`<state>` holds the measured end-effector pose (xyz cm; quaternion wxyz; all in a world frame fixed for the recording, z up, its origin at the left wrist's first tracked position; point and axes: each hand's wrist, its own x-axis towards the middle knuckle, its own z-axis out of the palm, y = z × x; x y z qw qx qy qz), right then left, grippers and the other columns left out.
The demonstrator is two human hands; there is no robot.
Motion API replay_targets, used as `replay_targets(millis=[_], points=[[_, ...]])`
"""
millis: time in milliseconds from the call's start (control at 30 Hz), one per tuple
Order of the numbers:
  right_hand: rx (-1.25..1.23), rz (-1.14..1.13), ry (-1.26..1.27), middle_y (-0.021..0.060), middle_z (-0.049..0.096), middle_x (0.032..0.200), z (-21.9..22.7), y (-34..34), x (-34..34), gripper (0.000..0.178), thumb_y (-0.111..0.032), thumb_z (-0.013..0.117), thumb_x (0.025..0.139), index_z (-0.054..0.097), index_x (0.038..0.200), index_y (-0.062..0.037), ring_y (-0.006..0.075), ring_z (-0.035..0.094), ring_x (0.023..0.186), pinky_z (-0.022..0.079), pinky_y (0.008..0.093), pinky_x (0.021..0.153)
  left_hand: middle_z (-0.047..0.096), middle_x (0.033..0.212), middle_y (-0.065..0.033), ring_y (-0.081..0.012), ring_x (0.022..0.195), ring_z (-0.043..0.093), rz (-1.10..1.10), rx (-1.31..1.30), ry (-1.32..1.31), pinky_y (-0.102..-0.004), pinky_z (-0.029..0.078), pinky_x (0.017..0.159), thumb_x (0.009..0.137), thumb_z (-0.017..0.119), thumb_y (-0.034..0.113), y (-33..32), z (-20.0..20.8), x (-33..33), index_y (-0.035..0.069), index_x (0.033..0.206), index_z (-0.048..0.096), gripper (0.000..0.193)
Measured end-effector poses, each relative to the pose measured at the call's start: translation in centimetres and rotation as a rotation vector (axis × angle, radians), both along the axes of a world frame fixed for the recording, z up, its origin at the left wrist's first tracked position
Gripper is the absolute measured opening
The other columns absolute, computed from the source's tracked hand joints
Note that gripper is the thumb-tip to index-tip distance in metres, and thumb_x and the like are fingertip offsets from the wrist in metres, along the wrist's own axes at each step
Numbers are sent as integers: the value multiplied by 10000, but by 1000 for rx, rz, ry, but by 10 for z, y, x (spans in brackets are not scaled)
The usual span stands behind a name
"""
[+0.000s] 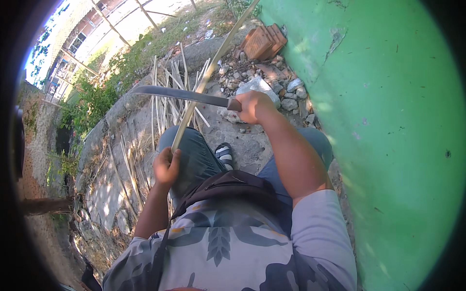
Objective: The person holds a bamboo strip with one hand and shaves along its length using a knife.
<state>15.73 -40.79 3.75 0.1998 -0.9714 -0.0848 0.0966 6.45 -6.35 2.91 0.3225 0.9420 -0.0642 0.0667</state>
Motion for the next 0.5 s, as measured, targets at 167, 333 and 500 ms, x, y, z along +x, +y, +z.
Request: replay_targets(millis=[167,333,500], points=[[179,-194,-32,124,743,975,-19,-14,-2,269,-367,717,873,714,1023,-144,332,703,974,553,430,832,611,635,-152,-292,564,607,23,-12,48,-405,464,564,967,663,318,-2,-3,3,19,882,672,311],[116,-129,-135,169,732,988,-8,-9,-9,315,-327,746,863,683,1076,-105,376,699,950,553,454,828,625,654,-156,-314,578,613,29,44,45,-415,471,572,967,662,326,0,4,2,24,903,682,309],[203,-59,-260,171,727,937,-15,-6,-9,338,-358,737,869,657,1049,-84,394,696,928,546,482,817,613,643,-140,-269,564,600,32,-6,15,-395,465,564,964,675,314,0,0,2,22,913,685,297]])
